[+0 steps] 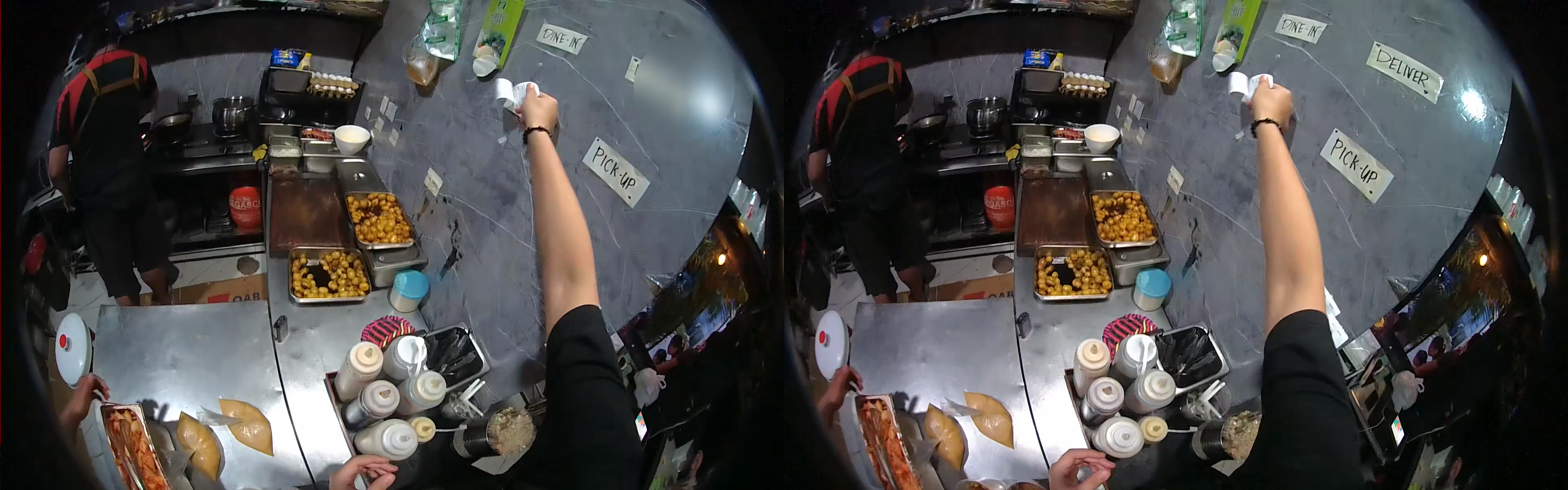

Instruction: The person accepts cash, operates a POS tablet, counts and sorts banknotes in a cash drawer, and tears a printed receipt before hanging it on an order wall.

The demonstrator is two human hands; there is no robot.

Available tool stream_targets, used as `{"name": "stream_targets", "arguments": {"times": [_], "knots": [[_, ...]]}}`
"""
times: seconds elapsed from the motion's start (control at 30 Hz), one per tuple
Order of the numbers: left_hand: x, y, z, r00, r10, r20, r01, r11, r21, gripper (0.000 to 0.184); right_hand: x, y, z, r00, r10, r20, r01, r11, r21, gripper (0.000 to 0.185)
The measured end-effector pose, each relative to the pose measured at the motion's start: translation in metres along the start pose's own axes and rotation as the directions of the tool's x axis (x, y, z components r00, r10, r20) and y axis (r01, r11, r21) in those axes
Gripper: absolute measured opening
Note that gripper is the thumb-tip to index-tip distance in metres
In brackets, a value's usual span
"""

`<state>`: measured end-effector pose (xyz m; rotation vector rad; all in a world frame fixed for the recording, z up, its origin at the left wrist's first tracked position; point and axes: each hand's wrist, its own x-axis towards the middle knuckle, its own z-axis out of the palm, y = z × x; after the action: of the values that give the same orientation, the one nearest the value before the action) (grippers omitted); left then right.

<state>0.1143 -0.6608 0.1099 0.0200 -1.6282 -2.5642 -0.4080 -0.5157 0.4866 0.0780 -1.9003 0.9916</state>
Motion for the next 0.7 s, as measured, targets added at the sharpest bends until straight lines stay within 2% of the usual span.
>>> {"name": "stream_targets", "arguments": {"times": [0.03,0.07,0.13,0.17,0.23,0.27,0.3,0.47,0.53,0.6,0.63,0.7], "knots": [[0.003,-0.005,0.003,0.995,0.097,0.002,-0.096,0.994,-0.057,0.028,0.016,0.0,-0.005,0.996,0.037,0.079,-0.028,0.994,-0.109,0.046],[0.005,-0.004,0.005,0.995,0.105,0.005,-0.104,0.993,-0.058,0.028,0.032,0.002,-0.006,0.993,0.079,0.084,-0.054,0.964,-0.261,0.047],[0.006,0.0,0.01,0.999,0.018,-0.032,-0.014,0.993,0.118,0.023,0.045,0.001,-0.007,0.962,0.225,0.154,-0.179,0.948,-0.265,0.045],[0.008,0.002,0.016,0.997,0.015,-0.075,-0.01,0.998,0.062,0.021,0.043,-0.002,-0.007,0.962,0.224,0.153,-0.179,0.948,-0.263,0.045],[0.008,0.021,0.02,0.996,-0.035,-0.083,0.044,0.994,0.104,0.022,0.032,-0.007,-0.007,0.999,0.02,-0.036,-0.035,0.87,-0.492,0.041],[0.007,0.028,0.021,0.992,-0.085,-0.092,0.098,0.985,0.143,0.023,0.031,-0.009,-0.009,0.999,0.032,-0.034,-0.045,0.869,-0.493,0.041],[0.005,0.015,0.021,0.99,-0.053,-0.127,0.054,0.999,0.001,0.023,0.031,-0.013,-0.011,0.999,0.038,0.02,-0.021,0.834,-0.552,0.036],[0.0,-0.002,0.006,0.993,-0.03,-0.115,0.041,0.995,0.094,0.024,0.034,-0.033,-0.018,0.98,0.147,0.132,-0.003,0.68,-0.733,0.036],[0.001,0.0,0.004,0.992,-0.013,-0.127,0.024,0.995,0.092,0.025,0.037,-0.039,-0.019,0.986,0.13,0.105,-0.002,0.638,-0.77,0.036],[0.0,0.012,0.004,0.978,-0.097,-0.183,0.114,0.99,0.08,0.025,0.042,-0.043,-0.024,0.986,0.112,0.124,0.043,0.548,-0.836,0.035],[0.0,0.011,0.001,0.978,-0.102,-0.18,0.118,0.99,0.076,0.025,0.043,-0.047,-0.027,0.993,0.057,0.106,0.064,0.498,-0.865,0.033],[0.001,0.005,-0.005,0.986,-0.115,-0.124,0.124,0.99,0.068,0.025,0.047,-0.053,-0.037,0.99,0.088,0.113,0.057,0.479,-0.876,0.033]]}}
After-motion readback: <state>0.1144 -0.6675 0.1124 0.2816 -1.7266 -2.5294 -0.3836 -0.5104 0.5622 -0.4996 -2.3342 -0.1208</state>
